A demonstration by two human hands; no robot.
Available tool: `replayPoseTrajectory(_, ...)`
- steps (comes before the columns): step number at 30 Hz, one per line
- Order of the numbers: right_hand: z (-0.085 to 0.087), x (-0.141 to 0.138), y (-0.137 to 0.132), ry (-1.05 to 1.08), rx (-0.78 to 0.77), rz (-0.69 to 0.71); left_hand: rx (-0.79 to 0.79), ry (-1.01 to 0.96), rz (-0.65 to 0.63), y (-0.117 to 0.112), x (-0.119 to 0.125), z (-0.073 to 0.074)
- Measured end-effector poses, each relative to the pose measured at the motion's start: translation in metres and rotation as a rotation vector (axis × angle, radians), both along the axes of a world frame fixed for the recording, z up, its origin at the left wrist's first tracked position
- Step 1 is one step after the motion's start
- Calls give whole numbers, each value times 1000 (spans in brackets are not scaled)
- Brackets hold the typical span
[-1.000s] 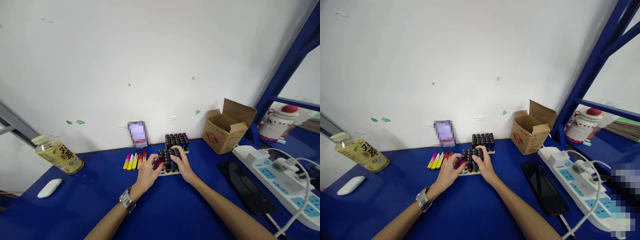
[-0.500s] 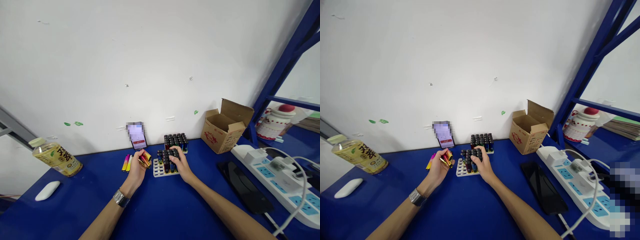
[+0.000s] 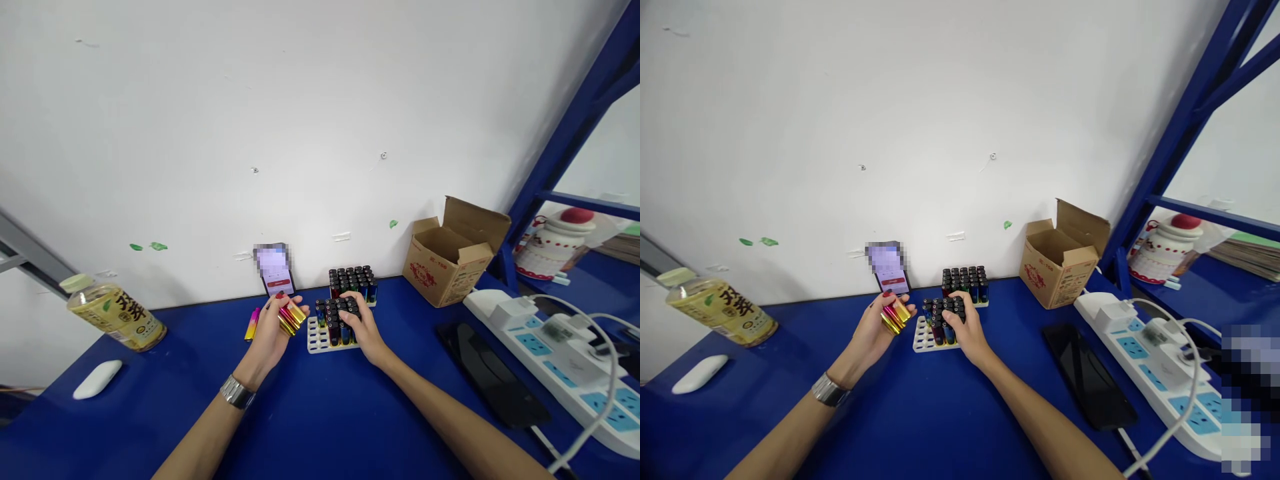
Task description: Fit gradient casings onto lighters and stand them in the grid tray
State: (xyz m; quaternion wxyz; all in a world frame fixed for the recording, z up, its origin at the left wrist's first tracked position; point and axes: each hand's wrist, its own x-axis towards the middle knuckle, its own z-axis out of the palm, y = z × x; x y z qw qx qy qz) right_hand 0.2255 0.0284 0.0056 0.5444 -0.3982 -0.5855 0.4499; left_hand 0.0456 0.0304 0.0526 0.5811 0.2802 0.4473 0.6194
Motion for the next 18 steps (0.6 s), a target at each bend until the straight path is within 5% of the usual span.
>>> replayPoseTrajectory(4,0,0,0,-2,-3,4,117,256,-59,2,2,-5)
replayPoseTrajectory(11,-3,0,3,-25,19,-23,228,876,-403,9,0,-11)
replayPoseTrajectory(18,-3,0,3,-10,20,-13,380,949,-230,5,6,-6)
